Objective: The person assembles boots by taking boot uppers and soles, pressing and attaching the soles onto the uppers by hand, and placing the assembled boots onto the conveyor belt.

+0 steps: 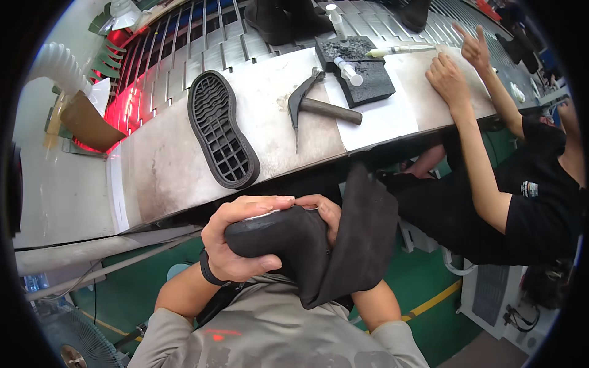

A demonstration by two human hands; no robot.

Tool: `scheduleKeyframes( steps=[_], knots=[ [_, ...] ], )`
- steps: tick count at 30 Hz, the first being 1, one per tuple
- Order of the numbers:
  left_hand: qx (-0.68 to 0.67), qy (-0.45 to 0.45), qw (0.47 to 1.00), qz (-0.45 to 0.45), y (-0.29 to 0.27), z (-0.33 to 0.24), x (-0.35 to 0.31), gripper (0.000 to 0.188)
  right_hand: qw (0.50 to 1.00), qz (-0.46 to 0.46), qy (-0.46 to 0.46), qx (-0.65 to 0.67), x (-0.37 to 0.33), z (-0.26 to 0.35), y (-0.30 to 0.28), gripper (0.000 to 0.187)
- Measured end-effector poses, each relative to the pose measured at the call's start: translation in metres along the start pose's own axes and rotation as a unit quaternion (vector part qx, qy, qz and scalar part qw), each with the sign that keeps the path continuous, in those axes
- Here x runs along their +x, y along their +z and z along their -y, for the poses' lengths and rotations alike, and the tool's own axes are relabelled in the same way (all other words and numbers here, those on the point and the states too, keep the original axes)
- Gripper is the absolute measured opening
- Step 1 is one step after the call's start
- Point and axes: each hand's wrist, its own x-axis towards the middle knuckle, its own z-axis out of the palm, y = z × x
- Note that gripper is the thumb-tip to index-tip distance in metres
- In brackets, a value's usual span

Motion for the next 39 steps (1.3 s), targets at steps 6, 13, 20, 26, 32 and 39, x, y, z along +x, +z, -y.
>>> scheduleKeyframes(
  steps=[6,13,20,26,32,39],
  knots=[
    [0.043,-0.079,0.991,0.103,-0.042,-0.006,0.044,0.087,0.954,0.011,-0.045,-0.296,-0.023,-0.002,-0.001,0.059],
    [0.497,-0.246,0.826,-0.1,-0.224,0.116,0.113,0.053,0.744,0.218,0.334,0.536,-0.042,-0.082,0.029,0.054],
    [-0.036,-0.234,0.922,-0.307,-0.208,0.091,0.084,0.031,0.719,0.193,0.34,0.574,-0.019,-0.07,0.04,0.052],
    [-0.206,-0.301,0.89,-0.275,-0.121,0.012,0.025,0.022,0.675,0.261,0.322,0.61,-0.033,-0.15,0.041,0.059],
    [-0.359,-0.355,0.856,-0.112,-0.078,-0.002,-0.03,0.046,0.727,0.287,0.305,0.544,-0.018,-0.06,0.024,0.055],
    [-0.435,-0.282,0.854,-0.036,-0.061,0.036,-0.041,0.069,0.783,0.292,0.281,0.472,-0.011,-0.032,0.012,0.04]
  ],
)
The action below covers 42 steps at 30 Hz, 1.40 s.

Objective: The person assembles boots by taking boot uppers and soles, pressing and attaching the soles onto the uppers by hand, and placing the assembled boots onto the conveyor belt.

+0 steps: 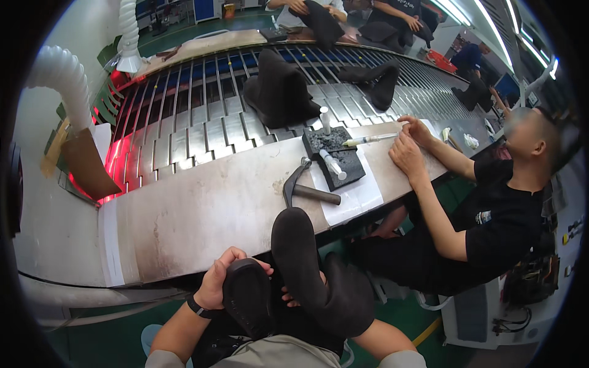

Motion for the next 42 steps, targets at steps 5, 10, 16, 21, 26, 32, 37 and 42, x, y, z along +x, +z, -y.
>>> scheduleKeyframes(
  steps=[5,10,16,21,26,32,37,42],
  knots=[
    [0.09,0.051,0.995,-0.004,0.003,0.002,0.003,0.067,0.996,-0.028,-0.034,-0.074,-0.017,0.028,0.042,0.041],
    [0.106,0.071,0.992,0.004,-0.006,0.002,0.004,0.057,0.999,0.022,-0.038,-0.029,-0.007,-0.011,-0.003,0.043],
    [0.039,0.047,0.998,-0.035,0.003,-0.005,-0.01,0.07,0.984,0.031,0.01,0.178,0.001,-0.043,-0.023,0.062],
    [0.023,0.033,0.999,0.012,0.001,-0.031,-0.026,0.106,0.981,-0.072,-0.017,0.18,0.011,-0.047,-0.013,0.058],
    [0.136,0.03,0.988,-0.066,0.014,-0.029,-0.035,0.135,0.987,-0.067,-0.004,0.143,0.007,-0.027,-0.006,0.056],
    [0.108,0.084,0.981,-0.136,0.007,-0.049,-0.041,0.144,0.995,0.084,0.01,0.06,0.02,-0.045,-0.014,0.051],
    [0.162,0.091,0.978,-0.098,0.023,-0.068,-0.039,0.154,0.984,0.159,0.08,-0.015,-0.011,-0.046,0.046,0.052],
    [0.129,0.098,0.985,-0.051,0.048,-0.072,-0.028,0.156,0.989,0.053,0.031,-0.131,-0.02,-0.056,0.082,0.054]
  ],
)
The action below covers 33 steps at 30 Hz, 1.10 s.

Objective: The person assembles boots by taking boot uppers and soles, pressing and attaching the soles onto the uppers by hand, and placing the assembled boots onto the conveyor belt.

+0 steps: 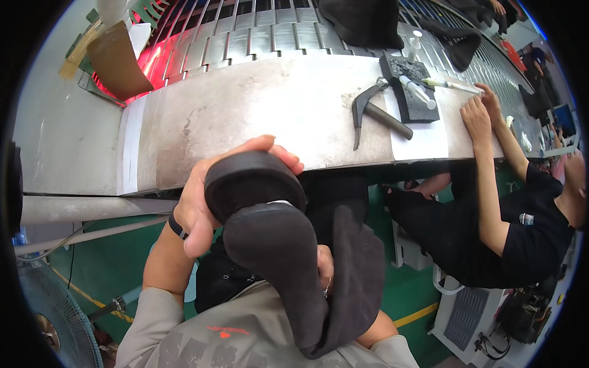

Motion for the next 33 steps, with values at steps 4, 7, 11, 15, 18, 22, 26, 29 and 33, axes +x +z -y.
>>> scheduleKeyframes(
  steps=[4,7,11,15,18,22,26,29,33],
  knots=[
    [0.045,0.028,0.993,0.102,-0.004,0.004,0.005,0.149,0.999,-0.04,-0.007,-0.016,-0.002,0.013,0.002,0.058],
    [0.104,0.1,0.976,0.162,-0.01,0.005,0.013,0.144,0.997,-0.067,-0.007,-0.047,-0.003,0.022,0.002,0.062],
    [0.13,0.102,0.97,0.178,-0.01,0.002,0.012,0.135,0.946,-0.085,-0.073,-0.306,-0.007,0.044,0.017,0.049],
    [0.135,0.102,0.97,0.175,-0.01,0.001,0.01,0.13,0.866,-0.106,-0.113,-0.476,-0.01,0.063,0.031,0.061],
    [0.143,0.119,0.965,0.182,-0.012,0.002,0.009,0.128,0.84,-0.11,-0.125,-0.517,-0.009,0.067,0.034,0.076],
    [0.144,0.14,0.958,0.206,-0.018,0.006,0.013,0.127,0.84,-0.101,-0.134,-0.516,-0.013,0.067,0.029,0.074],
    [0.144,0.145,0.953,0.225,-0.021,0.008,0.015,0.124,0.843,-0.091,-0.137,-0.512,-0.016,0.065,0.026,0.072],
    [0.14,0.151,0.95,0.233,-0.024,0.009,0.017,0.123,0.846,-0.087,-0.135,-0.508,-0.018,0.064,0.026,0.07],
    [0.146,0.154,0.946,0.246,-0.025,0.009,0.019,0.122,0.839,-0.095,-0.145,-0.515,-0.016,0.065,0.024,0.066]
  ],
)
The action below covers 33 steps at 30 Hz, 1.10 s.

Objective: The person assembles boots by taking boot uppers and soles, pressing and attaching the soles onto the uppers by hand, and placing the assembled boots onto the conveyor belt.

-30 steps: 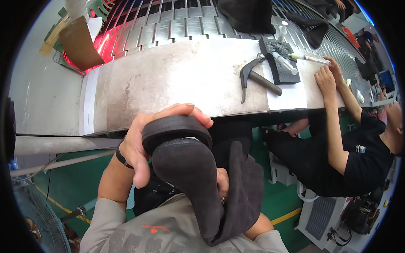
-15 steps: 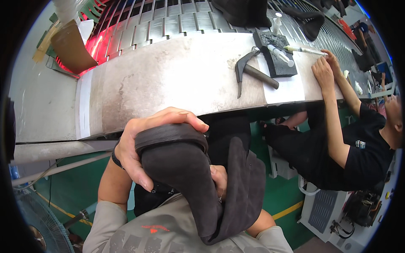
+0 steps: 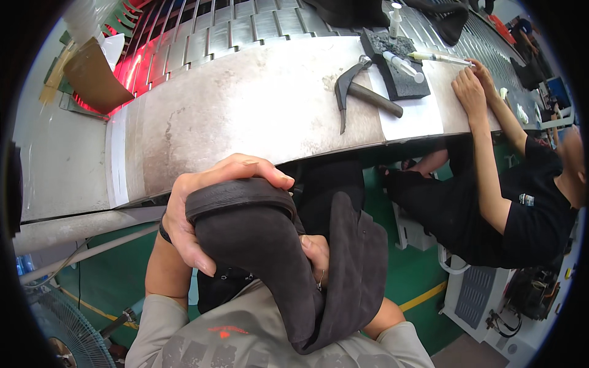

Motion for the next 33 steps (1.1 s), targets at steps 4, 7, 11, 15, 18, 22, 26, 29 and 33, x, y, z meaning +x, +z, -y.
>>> scheduleKeyframes(
  steps=[4,7,11,15,18,22,26,29,33],
  knots=[
    [0.007,-0.003,1.0,0.004,-0.001,0.0,-0.001,0.122,1.0,-0.008,-0.004,-0.007,0.002,-0.003,0.001,0.062],
    [-0.001,-0.005,1.0,-0.003,0.001,0.001,-0.001,0.121,1.0,-0.013,-0.007,-0.01,0.002,-0.004,0.0,0.059],
    [0.003,-0.02,1.0,0.001,0.001,-0.001,0.0,0.12,1.0,-0.015,-0.012,-0.014,0.003,-0.006,-0.001,0.056],
    [0.012,-0.009,1.0,-0.017,0.004,0.001,-0.004,0.118,0.999,-0.016,-0.022,-0.021,0.004,-0.009,0.001,0.052],
    [0.004,-0.038,0.998,-0.044,0.009,-0.003,-0.002,0.116,0.999,-0.026,-0.03,-0.036,0.002,-0.013,0.007,0.05],
    [-0.022,-0.106,0.991,-0.075,0.017,-0.011,0.001,0.112,0.996,-0.049,-0.038,-0.06,-0.001,-0.023,0.015,0.047],
    [-0.029,-0.129,0.986,-0.1,0.019,-0.016,-0.001,0.11,0.994,-0.056,-0.048,-0.076,-0.003,-0.028,0.019,0.044],
    [-0.028,-0.128,0.985,-0.111,0.018,-0.012,-0.002,0.11,0.992,-0.065,-0.052,-0.091,-0.004,-0.027,0.017,0.043],
    [0.057,-0.128,0.984,-0.106,0.018,-0.029,-0.002,0.104,0.99,-0.072,-0.056,-0.103,-0.006,-0.029,0.018,0.041]
  ],
)
